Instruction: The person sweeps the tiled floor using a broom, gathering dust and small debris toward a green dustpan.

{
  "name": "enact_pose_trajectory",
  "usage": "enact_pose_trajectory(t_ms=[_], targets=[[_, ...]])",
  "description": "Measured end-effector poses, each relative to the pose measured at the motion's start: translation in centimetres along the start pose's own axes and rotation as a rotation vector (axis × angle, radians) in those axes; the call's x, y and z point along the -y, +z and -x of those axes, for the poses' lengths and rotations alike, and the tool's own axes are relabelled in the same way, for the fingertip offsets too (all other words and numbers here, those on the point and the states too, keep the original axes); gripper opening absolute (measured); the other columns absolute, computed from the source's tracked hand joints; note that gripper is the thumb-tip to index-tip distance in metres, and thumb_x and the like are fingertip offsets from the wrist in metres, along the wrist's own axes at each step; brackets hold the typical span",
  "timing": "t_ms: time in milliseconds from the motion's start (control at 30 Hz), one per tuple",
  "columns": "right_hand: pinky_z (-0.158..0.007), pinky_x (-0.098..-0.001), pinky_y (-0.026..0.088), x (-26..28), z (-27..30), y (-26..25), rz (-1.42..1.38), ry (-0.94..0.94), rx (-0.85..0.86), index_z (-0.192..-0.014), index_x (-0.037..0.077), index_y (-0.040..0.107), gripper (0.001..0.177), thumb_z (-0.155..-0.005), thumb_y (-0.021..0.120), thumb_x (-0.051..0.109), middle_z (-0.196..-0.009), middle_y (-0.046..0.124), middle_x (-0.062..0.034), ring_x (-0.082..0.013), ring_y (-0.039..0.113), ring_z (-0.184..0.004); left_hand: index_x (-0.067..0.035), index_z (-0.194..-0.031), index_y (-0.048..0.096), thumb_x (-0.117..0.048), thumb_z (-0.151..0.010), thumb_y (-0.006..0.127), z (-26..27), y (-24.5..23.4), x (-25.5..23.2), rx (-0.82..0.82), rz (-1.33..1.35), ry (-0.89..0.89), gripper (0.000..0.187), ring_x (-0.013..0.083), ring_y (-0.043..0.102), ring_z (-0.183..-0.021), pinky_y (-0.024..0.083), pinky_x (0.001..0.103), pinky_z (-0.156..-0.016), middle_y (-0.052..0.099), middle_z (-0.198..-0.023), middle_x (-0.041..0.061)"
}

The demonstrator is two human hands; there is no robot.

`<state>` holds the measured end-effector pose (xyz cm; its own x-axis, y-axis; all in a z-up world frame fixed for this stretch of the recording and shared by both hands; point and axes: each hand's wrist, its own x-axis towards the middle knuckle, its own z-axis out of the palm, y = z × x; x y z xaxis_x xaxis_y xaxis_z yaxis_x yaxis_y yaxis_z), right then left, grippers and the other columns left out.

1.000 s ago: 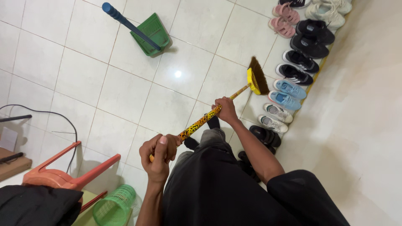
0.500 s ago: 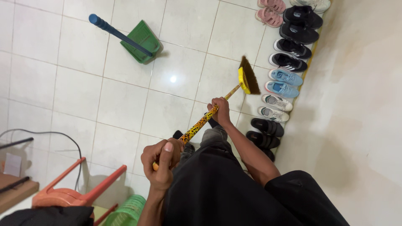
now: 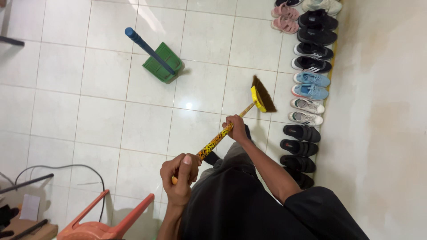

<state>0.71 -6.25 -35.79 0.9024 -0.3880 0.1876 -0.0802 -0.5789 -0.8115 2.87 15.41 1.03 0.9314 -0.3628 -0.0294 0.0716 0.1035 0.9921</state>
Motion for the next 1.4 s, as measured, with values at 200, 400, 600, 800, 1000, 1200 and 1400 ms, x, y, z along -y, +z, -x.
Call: enact_pose_trajectory(t_ms=[200,400,600,800,1000,1200,1400], targets=[[-0.064,-0.0453,0.045,2.5,0.5,-1.1,0.052,0.065,0.126,-0.063,0.004,0.050,0.028,-0.074,0.074,0.011,-0.059,0.052,-0.0141,-0.0348,0.055,-0.066,-0.008,-0.061,0.039,-0.013,-0.105,0.047,2.3,-2.6,-1.1,0.024,0.035,0.032,0.045,0.0101,0.034,-0.047,0.054,0.036,-0.073,0.039,-0.050,0.000],[-0.066,-0.0451,0.046,2.9,-1.9,-5.6,0.119,0.000,0.184,-0.064,0.004,0.053,0.026,-0.075,0.075,0.013,-0.060,0.053,-0.0145,-0.0345,0.057,-0.064,-0.009,-0.064,0.038,-0.009,-0.103,0.047,2.7,-1.3,-1.4,0.097,0.133,0.149,0.040,0.0124,0.038,-0.050,0.051,0.039,-0.071,0.040,-0.052,0.002],[-0.068,-0.0455,0.045,-0.4,-4.2,-10.7,0.119,-0.062,0.220,-0.061,0.005,0.052,0.028,-0.072,0.076,0.013,-0.057,0.053,-0.0128,-0.0341,0.056,-0.062,-0.010,-0.065,0.037,-0.011,-0.104,0.047,0.4,3.0,0.0,0.110,0.171,0.124,0.040,0.0136,0.039,-0.052,0.051,0.039,-0.073,0.041,-0.053,0.003],[-0.070,-0.0443,0.045,-7.2,-7.0,-15.3,0.119,-0.068,0.281,-0.060,0.005,0.048,0.030,-0.075,0.073,0.012,-0.057,0.051,-0.0109,-0.0325,0.055,-0.065,-0.006,-0.066,0.046,-0.007,-0.099,0.045,-2.7,11.4,2.1,0.212,0.076,0.178,0.033,0.0154,0.046,-0.053,0.054,0.039,-0.073,0.049,-0.057,0.006],[-0.072,-0.0421,0.045,-11.5,-8.0,-17.8,0.034,-0.040,0.251,-0.060,0.005,0.042,0.030,-0.071,0.070,0.007,-0.055,0.047,-0.0105,-0.0310,0.053,-0.064,-0.003,-0.064,0.046,-0.001,-0.092,0.052,-5.4,19.9,2.3,0.277,-0.036,0.169,0.028,0.0204,0.051,-0.057,0.054,0.038,-0.069,0.051,-0.060,0.009],[-0.069,-0.0420,0.041,-11.9,-9.4,-16.6,-0.075,-0.012,0.015,-0.064,0.006,0.040,0.028,-0.068,0.067,0.002,-0.058,0.043,-0.0120,-0.0315,0.045,-0.063,-0.004,-0.062,0.045,-0.002,-0.094,0.048,-8.0,21.8,1.1,0.169,-0.024,0.119,0.033,0.0165,0.044,-0.051,0.050,0.038,-0.066,0.046,-0.055,0.005],[-0.062,-0.0419,0.039,-10.4,-10.0,-15.9,-0.084,0.031,0.013,-0.063,0.006,0.040,0.030,-0.069,0.069,0.004,-0.057,0.044,-0.0114,-0.0303,0.043,-0.061,-0.005,-0.061,0.044,-0.004,-0.095,0.049,-9.7,21.2,-0.4,0.201,-0.046,0.141,0.035,0.0154,0.042,-0.049,0.049,0.037,-0.064,0.045,-0.053,0.004]])
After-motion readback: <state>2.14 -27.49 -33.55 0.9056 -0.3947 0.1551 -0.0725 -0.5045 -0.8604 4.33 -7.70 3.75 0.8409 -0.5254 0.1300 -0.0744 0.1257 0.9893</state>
